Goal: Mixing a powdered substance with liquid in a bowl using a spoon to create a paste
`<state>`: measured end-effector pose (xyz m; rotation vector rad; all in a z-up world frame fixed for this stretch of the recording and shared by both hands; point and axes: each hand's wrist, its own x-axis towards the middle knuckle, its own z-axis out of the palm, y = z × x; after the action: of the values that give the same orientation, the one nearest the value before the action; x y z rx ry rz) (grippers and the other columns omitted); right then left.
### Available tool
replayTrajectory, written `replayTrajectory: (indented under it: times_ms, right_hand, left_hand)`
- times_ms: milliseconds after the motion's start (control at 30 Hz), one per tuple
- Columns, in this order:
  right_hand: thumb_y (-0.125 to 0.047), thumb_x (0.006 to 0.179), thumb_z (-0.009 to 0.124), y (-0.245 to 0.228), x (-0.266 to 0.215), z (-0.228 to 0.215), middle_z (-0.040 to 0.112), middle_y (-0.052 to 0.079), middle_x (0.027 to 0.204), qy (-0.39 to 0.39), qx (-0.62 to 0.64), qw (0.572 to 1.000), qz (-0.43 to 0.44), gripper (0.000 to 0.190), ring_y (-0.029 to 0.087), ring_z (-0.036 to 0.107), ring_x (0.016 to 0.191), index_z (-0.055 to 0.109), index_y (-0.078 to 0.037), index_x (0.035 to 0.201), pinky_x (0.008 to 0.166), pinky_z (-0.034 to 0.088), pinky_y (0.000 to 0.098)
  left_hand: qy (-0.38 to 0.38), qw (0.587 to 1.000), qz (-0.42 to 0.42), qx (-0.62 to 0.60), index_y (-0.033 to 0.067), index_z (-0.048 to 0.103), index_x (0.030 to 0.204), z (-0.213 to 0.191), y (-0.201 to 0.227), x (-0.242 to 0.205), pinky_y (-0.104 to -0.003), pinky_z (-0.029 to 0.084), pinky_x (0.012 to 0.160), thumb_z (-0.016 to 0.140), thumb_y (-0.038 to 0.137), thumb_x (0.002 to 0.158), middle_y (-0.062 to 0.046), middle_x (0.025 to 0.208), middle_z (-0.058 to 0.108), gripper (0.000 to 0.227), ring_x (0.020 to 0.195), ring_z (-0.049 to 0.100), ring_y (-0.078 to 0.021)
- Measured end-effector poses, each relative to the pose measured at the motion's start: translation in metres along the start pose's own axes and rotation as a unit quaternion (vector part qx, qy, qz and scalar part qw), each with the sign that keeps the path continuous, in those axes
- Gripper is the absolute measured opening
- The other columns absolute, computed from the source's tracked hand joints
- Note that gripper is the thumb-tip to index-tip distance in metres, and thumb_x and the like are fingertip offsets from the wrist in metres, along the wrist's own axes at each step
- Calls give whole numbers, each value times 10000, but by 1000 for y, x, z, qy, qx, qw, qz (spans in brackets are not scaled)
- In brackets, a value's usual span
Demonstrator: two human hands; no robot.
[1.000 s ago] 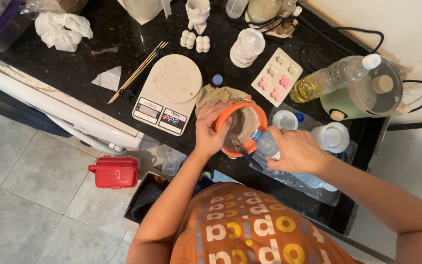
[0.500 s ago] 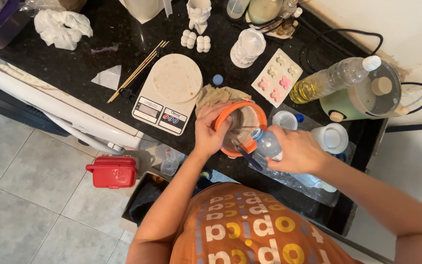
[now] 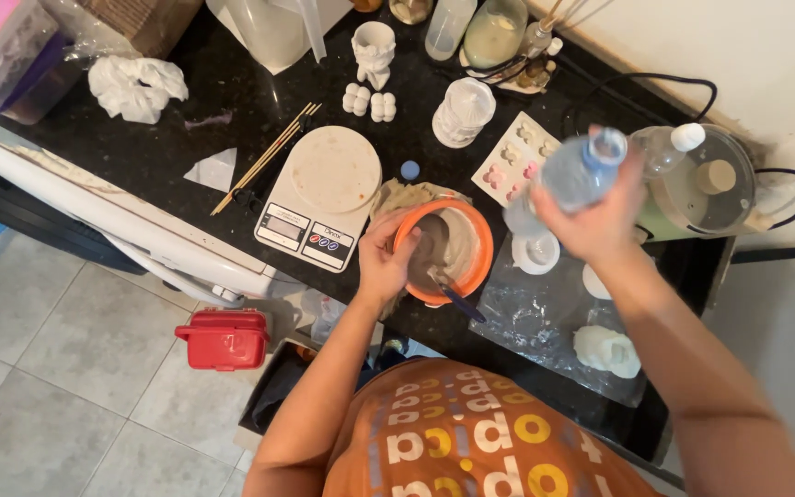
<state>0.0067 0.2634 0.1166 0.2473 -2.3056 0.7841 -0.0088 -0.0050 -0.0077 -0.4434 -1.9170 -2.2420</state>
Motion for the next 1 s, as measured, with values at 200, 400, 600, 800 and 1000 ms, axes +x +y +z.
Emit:
replayTrajectory:
  times_ms: [200, 400, 600, 800, 1000]
  right_hand:
    - [-208, 787, 956, 44, 11, 95, 615, 254, 1256, 34, 92, 993, 63, 822, 409, 633, 1152, 433, 4, 1384, 1026, 471, 503]
    - [-396, 782, 979, 64, -3, 137, 587, 299, 1255, -13, 52, 991, 125, 961, 485, 615, 1171, 368, -26, 1424, 1039, 482, 552]
    - [-272, 771, 974, 26, 6, 84, 545, 289, 1395, -72, 49, 981, 171, 1043, 450, 565, 1280, 303, -72, 1543, 1107, 462, 518]
    - [-367, 732, 895, -57, -26, 7, 663, 51, 1014, -266, 152, 948, 82, 593, 235, 658, 941, 661, -91, 1201, 889, 537, 383]
    - [-177, 932, 718, -65, -31, 38, 711, 95, 970, -363, 200, 907, -71, 191, 313, 697, 854, 757, -75, 1088, 775, 573, 411]
  left_hand:
    - [15, 999, -29, -8, 61, 778, 1093, 3, -12, 5, -447, 502, 988, 781, 85, 878, -147, 1109, 763, 217, 1100, 700, -339]
    - [32, 997, -69, -26, 48, 779, 1083, 4, -22, 8, -428, 498, 997, 771, 66, 887, -148, 1105, 762, 197, 1105, 698, -300]
    - [38, 989, -134, -41, 59, 788, 1075, 4, -26, 11, -380, 503, 979, 784, 81, 885, -107, 1019, 758, 192, 1031, 668, -177]
    - [46, 986, -154, -50, 71, 791, 1075, 2, -24, 10, -367, 509, 953, 787, 96, 881, -97, 966, 751, 196, 993, 646, -147]
    - [47, 986, -153, -45, 91, 795, 1066, 3, -26, 13, -345, 512, 937, 798, 112, 876, -74, 923, 735, 191, 960, 640, -129]
